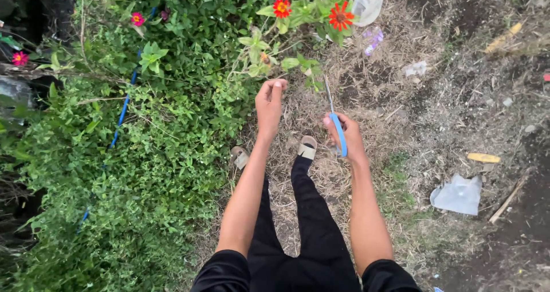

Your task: Cutting and collecting flowers from plants in a garden.

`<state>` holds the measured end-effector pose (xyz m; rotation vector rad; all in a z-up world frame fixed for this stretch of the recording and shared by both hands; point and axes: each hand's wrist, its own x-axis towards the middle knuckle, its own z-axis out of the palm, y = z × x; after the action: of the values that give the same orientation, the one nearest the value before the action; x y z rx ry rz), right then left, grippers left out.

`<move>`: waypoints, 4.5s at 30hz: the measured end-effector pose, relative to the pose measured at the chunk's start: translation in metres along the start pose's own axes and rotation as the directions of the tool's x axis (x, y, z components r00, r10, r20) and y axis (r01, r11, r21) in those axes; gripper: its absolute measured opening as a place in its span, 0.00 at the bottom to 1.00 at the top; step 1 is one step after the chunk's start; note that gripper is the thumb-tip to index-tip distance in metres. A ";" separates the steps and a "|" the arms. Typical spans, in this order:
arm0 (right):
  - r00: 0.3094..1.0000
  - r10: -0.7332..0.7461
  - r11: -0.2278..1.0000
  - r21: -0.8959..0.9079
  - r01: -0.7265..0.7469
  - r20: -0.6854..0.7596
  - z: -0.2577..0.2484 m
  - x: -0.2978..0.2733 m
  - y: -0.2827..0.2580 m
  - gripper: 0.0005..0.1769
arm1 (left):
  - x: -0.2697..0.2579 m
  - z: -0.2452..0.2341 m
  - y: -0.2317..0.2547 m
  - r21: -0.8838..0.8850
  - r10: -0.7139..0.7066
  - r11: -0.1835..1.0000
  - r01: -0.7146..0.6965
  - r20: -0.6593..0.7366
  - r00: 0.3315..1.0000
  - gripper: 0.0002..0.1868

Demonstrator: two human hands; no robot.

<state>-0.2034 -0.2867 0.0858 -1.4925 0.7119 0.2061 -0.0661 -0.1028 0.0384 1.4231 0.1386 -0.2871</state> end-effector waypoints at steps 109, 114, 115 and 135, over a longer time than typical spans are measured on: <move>0.967 -0.166 0.938 -0.332 0.095 -0.192 0.136 0.056 0.051 0.25 | 0.050 -0.078 -0.082 0.371 0.190 0.899 -0.233 0.149 0.970 0.19; 0.957 -0.203 0.898 -0.430 0.097 -0.207 0.123 0.053 0.052 0.24 | 0.059 -0.061 -0.109 0.428 -0.101 0.904 0.015 0.179 0.979 0.23; 0.957 -0.197 0.900 -0.427 0.091 -0.212 0.121 0.053 0.056 0.24 | 0.059 -0.059 -0.111 0.431 -0.107 0.902 0.018 0.183 0.977 0.23; 0.990 -0.090 0.979 -0.190 0.069 -0.106 0.108 0.042 0.045 0.24 | 0.054 -0.047 -0.079 0.470 0.004 0.873 -0.128 0.255 0.967 0.23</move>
<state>-0.1625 -0.1920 0.0168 -1.7188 0.7387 0.1289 -0.0326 -0.0721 -0.0579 1.8710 -0.2037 -0.4619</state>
